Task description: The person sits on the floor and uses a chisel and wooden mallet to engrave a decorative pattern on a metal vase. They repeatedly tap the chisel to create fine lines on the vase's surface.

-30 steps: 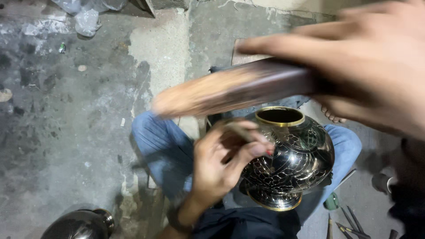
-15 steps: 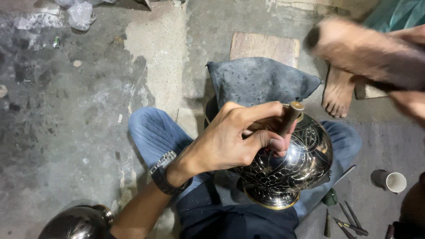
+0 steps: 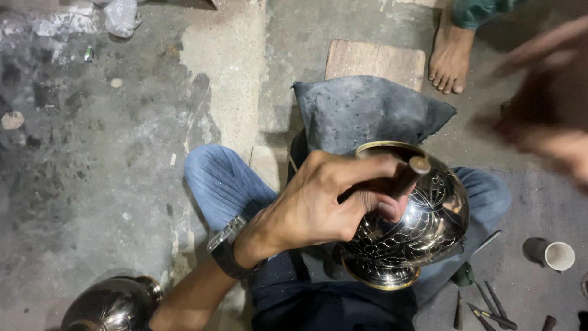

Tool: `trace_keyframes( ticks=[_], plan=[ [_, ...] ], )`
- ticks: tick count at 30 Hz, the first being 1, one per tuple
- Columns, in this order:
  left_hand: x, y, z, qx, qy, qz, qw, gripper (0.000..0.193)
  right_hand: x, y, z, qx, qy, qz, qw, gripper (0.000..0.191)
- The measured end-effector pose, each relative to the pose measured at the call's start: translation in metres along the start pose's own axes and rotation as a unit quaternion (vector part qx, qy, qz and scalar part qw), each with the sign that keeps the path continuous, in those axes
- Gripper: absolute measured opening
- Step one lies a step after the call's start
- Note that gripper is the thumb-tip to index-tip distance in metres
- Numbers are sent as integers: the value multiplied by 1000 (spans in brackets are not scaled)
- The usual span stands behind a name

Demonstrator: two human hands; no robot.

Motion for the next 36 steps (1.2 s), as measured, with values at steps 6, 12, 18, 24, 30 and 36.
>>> trace_keyframes(
  ticks=[6,12,18,24,30,36],
  plan=[
    [-3,5,1,10,26,2,1000,11,-14,2,-6,43,42,-2,998,36],
    [0,6,-3,-2,88,3,996,27,-43,-2,44,-47,-5,-13,999,44],
    [-1,3,-5,5,85,11,996,20,-63,-16,114,-72,-7,-84,994,53],
    [0,0,-9,51,49,-3,997,25,-43,-17,100,25,49,-64,996,47],
    [-7,-3,-14,-17,15,-48,999,25,-33,-35,128,-154,-155,-1,976,46],
    [-20,5,-13,-100,6,-158,982,31,-2,-40,167,-267,-136,-9,954,66]
  ],
)
Point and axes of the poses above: each hand's wrist, its own x-axis towards the middle knuckle, its own y-axis out of the palm, z = x × y, the point moved 6 cm from there along x, towards the middle knuckle, and after that the axes turned 8 degrees about y, right-handed, at the moved point
